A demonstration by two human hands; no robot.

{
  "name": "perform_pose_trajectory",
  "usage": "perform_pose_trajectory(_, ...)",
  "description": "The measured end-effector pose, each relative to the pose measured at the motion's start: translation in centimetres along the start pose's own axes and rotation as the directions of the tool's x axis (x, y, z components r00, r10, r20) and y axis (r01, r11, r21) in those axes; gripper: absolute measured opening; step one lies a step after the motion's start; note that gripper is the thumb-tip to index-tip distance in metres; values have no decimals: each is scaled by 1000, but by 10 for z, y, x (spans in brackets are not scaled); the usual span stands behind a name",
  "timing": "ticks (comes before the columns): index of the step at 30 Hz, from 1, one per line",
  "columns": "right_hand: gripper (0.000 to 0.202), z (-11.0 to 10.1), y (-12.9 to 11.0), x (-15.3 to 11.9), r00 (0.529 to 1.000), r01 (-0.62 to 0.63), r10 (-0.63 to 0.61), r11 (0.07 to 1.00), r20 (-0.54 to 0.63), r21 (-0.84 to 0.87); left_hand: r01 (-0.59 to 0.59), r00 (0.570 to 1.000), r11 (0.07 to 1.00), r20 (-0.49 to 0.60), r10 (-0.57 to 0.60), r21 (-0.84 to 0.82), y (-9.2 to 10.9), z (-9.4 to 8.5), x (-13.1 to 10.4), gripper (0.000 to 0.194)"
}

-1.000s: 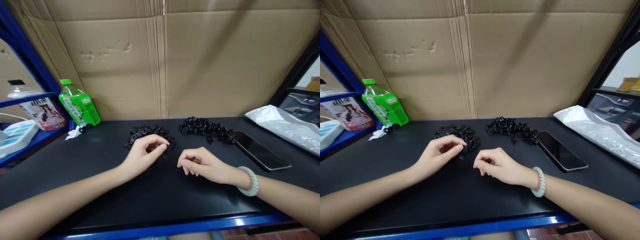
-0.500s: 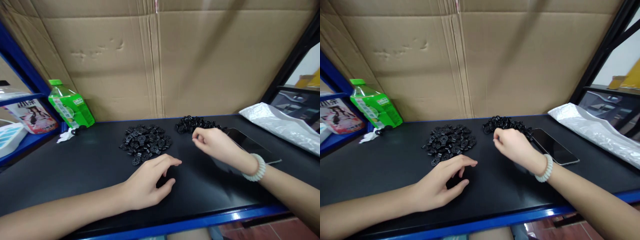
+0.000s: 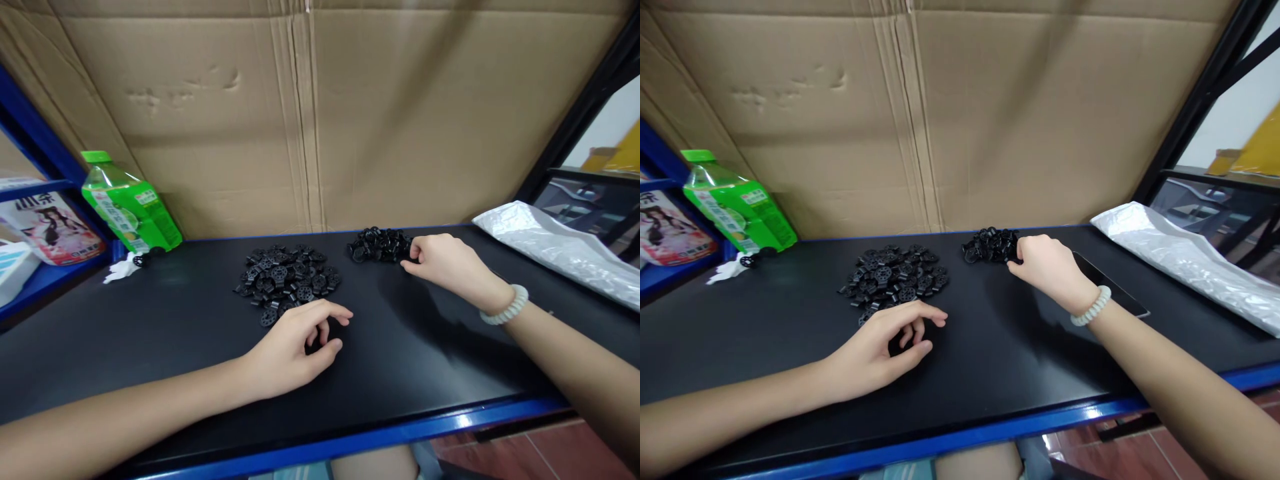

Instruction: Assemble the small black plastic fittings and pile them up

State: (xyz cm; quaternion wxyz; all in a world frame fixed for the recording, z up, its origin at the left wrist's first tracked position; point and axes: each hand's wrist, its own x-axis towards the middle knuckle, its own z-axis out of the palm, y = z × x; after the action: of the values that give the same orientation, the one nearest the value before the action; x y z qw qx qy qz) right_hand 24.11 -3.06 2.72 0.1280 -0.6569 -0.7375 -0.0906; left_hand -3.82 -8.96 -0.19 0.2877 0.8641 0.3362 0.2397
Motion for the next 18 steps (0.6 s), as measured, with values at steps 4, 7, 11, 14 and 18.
perform_pose_trajectory(4, 10, 4, 1, 1, 1000, 3, -2, 999, 24, -46, 1, 1000, 1000, -5, -1, -15, 0, 0, 1, 30)
perform_pose_trajectory(7, 9, 1, -2, 0, 999, 31, -31, 999, -14, 18, 43, 999, 997, -8, -44, -62, 0, -1, 2, 30)
perform_pose_trajectory(11, 6, -6, -17, -6, 979, 200, -196, 881, -54, 429, 152, 988, 969, 4, -154, -197, -2, -2, 6, 26)
perform_pose_trajectory(14, 6, -4, -34, -16, 951, 266, -304, 692, -63, 671, 202, 977, 910, 12, -212, -362, -6, -2, 8, 26)
perform_pose_trajectory(18, 8, 5, -53, -28, 916, 240, -398, 449, -48, 861, 197, 973, 813, 5, -232, -548, -9, -3, 10, 27)
